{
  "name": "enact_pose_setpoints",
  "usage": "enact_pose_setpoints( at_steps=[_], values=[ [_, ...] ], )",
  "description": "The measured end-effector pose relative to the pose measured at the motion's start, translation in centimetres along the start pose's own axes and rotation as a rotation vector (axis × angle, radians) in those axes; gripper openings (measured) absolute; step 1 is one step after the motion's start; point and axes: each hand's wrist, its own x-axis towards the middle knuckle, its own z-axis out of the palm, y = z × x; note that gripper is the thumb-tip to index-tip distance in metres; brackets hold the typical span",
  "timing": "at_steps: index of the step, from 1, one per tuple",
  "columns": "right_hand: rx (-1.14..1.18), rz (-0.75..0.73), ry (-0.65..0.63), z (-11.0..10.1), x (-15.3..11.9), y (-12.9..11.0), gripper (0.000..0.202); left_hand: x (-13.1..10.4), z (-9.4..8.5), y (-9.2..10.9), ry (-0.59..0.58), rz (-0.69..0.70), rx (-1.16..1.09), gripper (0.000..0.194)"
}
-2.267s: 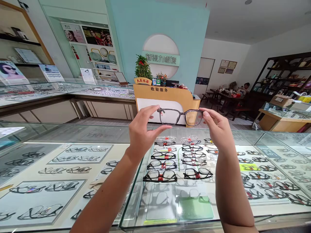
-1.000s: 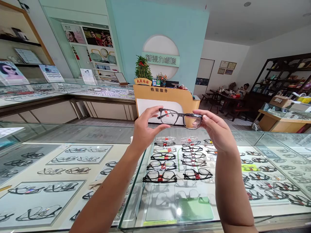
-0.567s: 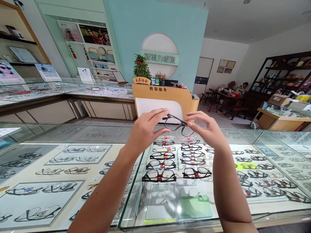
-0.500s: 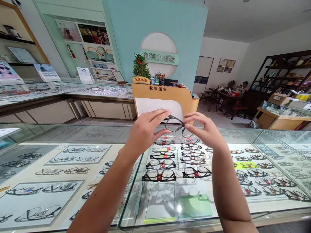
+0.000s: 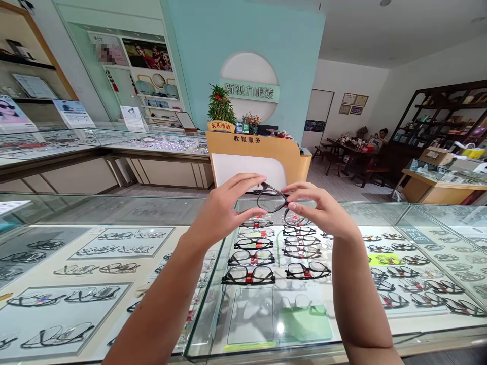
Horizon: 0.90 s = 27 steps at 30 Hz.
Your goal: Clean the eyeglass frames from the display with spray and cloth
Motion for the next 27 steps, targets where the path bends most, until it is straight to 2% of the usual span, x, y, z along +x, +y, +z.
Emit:
enact_pose_setpoints(
  at_steps=[6,11,17,21,27],
  values=[
    [0.041,-0.001,-0.008,0.2,0.1,-0.1,0.017,-0.1,0.2,-0.7,-0.007,-0.08,-0.157,0.061],
    [0.132,0.015,-0.034,0.5,0.4,0.0,0.018,-0.4,1.0,-1.5,-0.002,-0.173,-0.437,0.065],
    [0.248,0.097,-0.098,0.8,0.6,0.2,0.029,-0.3,1.7,-2.3,-0.019,-0.205,-0.657,0.063],
    [0.302,0.107,-0.105,0.9,0.7,0.3,0.034,-0.4,1.9,-2.7,-0.034,-0.24,-0.729,0.063],
    [0.305,0.108,-0.031,1.3,0.8,0.3,0.035,-0.3,2.6,-2.7,-0.033,-0.269,-0.76,0.069]
  ],
)
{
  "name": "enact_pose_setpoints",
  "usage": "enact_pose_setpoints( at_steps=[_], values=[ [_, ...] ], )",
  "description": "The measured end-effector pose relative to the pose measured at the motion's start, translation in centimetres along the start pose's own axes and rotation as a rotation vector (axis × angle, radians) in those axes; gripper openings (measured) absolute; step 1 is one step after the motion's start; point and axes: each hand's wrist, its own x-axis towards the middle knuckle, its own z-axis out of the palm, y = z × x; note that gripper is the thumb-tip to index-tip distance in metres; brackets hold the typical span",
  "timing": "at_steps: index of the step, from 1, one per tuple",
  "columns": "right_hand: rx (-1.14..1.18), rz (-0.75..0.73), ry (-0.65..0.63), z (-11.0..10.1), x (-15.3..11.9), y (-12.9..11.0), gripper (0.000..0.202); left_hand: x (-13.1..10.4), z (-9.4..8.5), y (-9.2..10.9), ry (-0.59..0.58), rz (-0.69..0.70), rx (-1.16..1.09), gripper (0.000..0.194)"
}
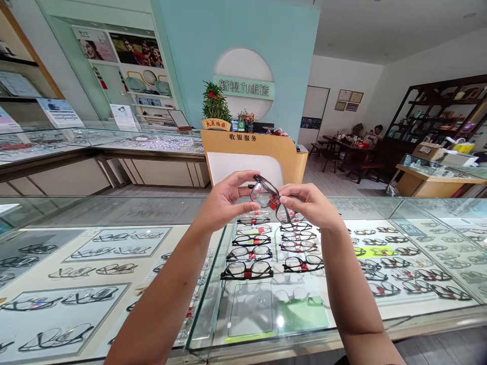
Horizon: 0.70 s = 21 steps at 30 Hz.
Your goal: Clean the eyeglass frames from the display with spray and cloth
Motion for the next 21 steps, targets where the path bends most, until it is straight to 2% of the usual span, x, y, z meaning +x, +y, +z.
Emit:
enact_pose_setpoints(
  at_steps=[3,6,9,11,14,18,21],
  values=[
    [0.04,0.04,0.084,-0.2,-0.7,0.0,0.034,0.2,0.4,0.2,0.035,0.039,0.086,0.076],
    [0.072,0.102,0.268,-1.5,-2.6,0.3,0.033,0.3,0.8,0.5,0.099,0.06,0.137,0.069],
    [0.13,0.181,0.449,-3.7,-6.1,1.0,0.032,0.2,1.1,0.9,0.113,0.062,0.126,0.048],
    [0.166,0.258,0.515,-5.3,-9.1,1.7,0.03,0.1,1.4,1.3,0.095,0.08,0.138,0.037],
    [0.221,0.407,0.64,-6.8,-13.5,3.3,0.03,-0.4,2.2,2.1,0.05,0.105,0.161,0.032],
    [0.407,0.645,0.974,-7.2,-18.0,6.2,0.032,-1.2,3.6,3.3,0.029,0.065,0.149,0.032],
    [0.507,0.744,1.092,-6.7,-20.2,7.7,0.028,-1.2,4.4,3.3,-0.012,0.003,0.145,0.034]
  ],
)
